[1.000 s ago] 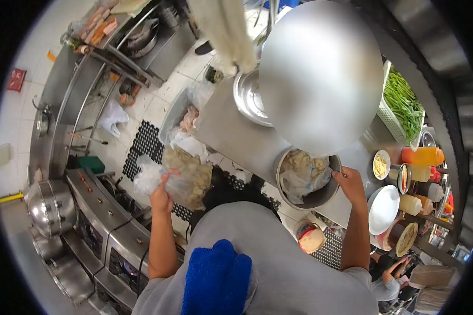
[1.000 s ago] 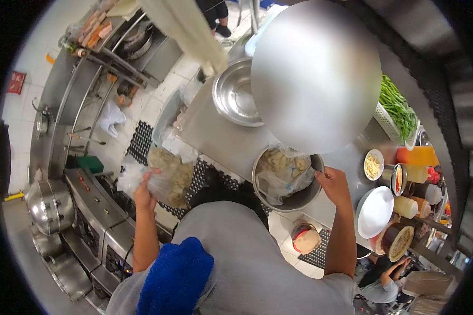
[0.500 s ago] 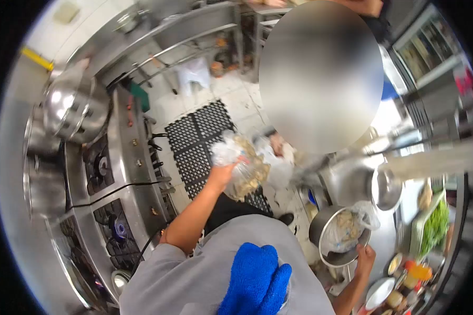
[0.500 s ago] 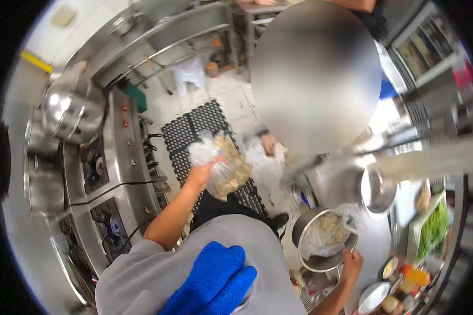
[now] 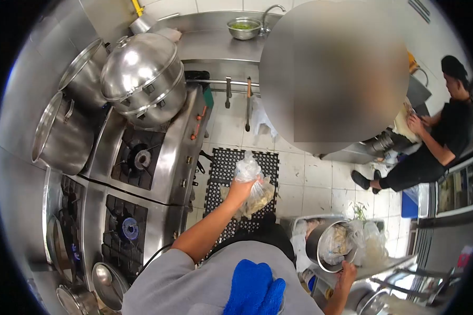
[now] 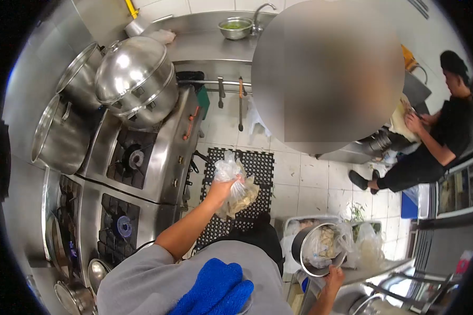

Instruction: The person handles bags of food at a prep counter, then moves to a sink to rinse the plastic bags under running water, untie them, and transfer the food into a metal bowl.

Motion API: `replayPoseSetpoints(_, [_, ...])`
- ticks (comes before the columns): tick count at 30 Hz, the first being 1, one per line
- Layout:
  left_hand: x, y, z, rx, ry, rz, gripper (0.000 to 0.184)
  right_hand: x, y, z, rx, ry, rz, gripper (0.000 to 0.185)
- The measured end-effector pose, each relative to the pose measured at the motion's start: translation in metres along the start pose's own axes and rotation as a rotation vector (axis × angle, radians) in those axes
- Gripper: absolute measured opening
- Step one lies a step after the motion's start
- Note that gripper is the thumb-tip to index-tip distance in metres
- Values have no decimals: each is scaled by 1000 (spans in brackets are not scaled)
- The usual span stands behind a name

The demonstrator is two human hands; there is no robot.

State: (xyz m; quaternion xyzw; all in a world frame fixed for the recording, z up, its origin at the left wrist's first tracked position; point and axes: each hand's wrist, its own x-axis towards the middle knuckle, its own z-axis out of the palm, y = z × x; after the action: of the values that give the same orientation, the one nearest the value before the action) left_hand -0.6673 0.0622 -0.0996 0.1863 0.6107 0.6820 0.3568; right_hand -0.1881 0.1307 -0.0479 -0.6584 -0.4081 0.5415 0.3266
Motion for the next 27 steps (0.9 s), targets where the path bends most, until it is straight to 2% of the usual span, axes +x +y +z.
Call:
replayPoseSetpoints(1, [16,10,-2,11,45,14,19,19,-4,11,-108,-23,-2,16])
replayPoseSetpoints(5, [90,60,-8,21,90,37,18,87,-38,82,-107,-51,-7,18])
replayPoseSetpoints(8, [160,69,-12,-41,151,95,17,154,-85,142,-187,-92,-84,21])
replayPoseSetpoints(10, [204,90,-17,38,157,143,20,214,-100,177,-334,-240,-251,23])
replayPoseSetpoints(11, [224,101,-17,70,190,198,22,216,-140,216,-326,-226,-194,29])
replayPoseSetpoints(13, [261,137,-16,135,222,274,25,246,-180,271,-292,-295,-247,27])
replayPoseSetpoints(14, [275,157,-11,-46,258,265,23,262,-197,296,-294,-320,-259,27])
replayPoseSetpoints(15, [290,171,-13,0,271,319,23,277,-214,322,-301,-347,-272,27])
replayPoseSetpoints(17, [325,191,-24,32,320,386,21,294,-250,378,-221,-403,-245,27])
replayPoseSetpoints(21, [406,204,-65,93,371,515,21,337,-299,471,-291,-490,-311,29])
replayPoseSetpoints(22, [406,240,-47,78,446,450,21,330,-318,496,-322,-504,-367,29])
replayPoseSetpoints(23, [425,244,-57,98,435,466,22,327,-331,516,-360,-515,-416,29])
replayPoseSetpoints(24, [444,247,-68,116,420,486,23,332,-334,534,-232,-603,-425,28])
replayPoseSetpoints(25, [463,249,-72,3,487,440,20,330,-340,548,-279,-572,-409,27])
replayPoseSetpoints(27, [499,266,-85,18,461,501,19,329,-362,583,-325,-522,-408,26])
